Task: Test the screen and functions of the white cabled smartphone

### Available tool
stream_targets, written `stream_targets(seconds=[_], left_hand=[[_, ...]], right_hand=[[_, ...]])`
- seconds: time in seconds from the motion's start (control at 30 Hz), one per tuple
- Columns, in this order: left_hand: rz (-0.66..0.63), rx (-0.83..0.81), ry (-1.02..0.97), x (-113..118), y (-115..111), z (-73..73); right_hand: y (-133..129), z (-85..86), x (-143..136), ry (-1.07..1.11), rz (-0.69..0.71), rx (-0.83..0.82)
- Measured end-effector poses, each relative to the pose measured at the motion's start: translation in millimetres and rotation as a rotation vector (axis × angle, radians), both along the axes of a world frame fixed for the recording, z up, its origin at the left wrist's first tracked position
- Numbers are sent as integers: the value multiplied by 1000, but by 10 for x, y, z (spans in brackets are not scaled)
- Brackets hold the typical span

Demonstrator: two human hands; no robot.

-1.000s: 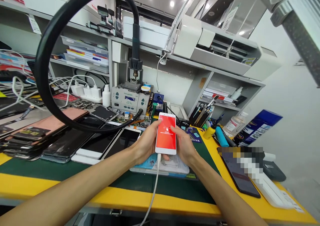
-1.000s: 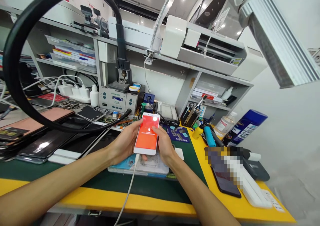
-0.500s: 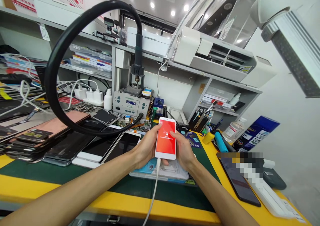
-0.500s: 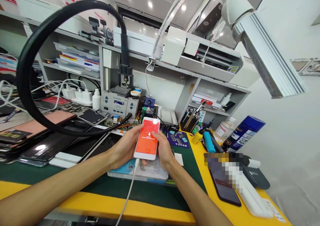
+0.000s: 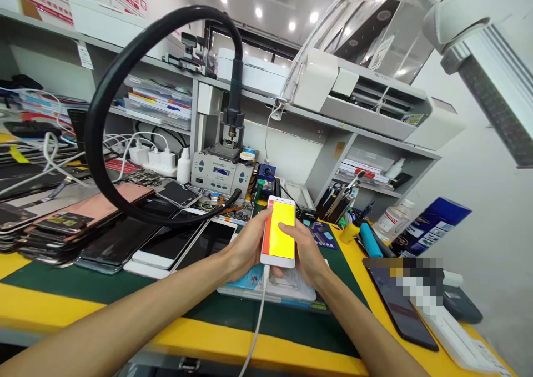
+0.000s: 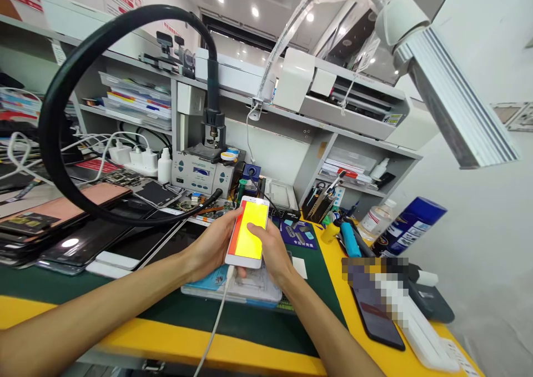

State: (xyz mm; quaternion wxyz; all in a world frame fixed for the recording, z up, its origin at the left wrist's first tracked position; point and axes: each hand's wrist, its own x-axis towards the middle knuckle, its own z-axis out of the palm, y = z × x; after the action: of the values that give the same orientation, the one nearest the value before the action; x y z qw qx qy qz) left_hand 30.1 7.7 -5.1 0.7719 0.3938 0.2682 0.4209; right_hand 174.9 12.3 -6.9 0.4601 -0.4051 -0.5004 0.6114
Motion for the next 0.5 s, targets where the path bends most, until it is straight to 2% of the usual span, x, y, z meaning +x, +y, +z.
stream_targets(seconds=[0.27, 0.5], left_hand=[[-22, -20, -47, -11, 22, -53], [-4, -11, -24, -9, 20, -24]], right_hand=[[22, -39, 19, 16, 4, -7], [17, -21, 1, 42, -16, -21]])
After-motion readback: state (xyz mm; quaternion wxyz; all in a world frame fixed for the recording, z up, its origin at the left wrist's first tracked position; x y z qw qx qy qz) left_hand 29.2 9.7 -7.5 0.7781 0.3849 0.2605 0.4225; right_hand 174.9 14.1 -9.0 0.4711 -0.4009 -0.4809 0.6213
